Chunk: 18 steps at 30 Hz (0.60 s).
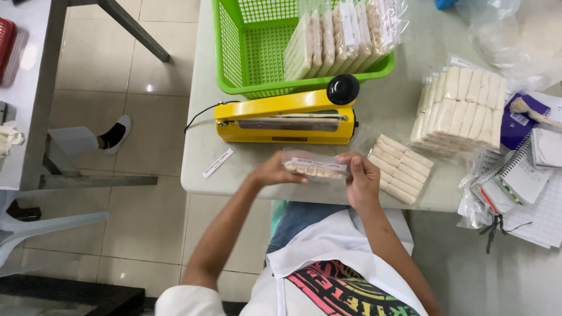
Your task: The person seals plastic bags containing food sticks using a yellow heat-sealing machine, placing labels on some bags and organizing the sealed packages into a green basket.
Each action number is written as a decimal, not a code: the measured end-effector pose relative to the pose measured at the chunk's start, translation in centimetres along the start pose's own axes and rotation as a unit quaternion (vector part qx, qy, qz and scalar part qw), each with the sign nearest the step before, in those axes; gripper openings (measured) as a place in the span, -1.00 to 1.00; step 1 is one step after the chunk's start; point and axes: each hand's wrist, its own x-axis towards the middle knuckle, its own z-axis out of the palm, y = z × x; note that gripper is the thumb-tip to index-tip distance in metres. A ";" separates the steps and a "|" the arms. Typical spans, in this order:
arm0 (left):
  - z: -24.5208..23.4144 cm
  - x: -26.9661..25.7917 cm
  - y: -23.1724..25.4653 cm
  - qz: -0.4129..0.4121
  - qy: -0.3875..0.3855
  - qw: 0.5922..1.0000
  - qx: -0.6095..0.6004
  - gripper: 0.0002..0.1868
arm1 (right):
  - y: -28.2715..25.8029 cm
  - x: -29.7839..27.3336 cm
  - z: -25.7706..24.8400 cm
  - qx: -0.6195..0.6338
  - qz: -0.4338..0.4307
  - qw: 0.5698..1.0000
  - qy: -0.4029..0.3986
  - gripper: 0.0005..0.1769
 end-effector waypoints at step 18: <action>-0.4 2.6 3.7 -0.379 0.296 0.832 -0.274 -0.21 | -9.9 17.9 8.8 -0.252 -0.011 0.964 0.086 -0.51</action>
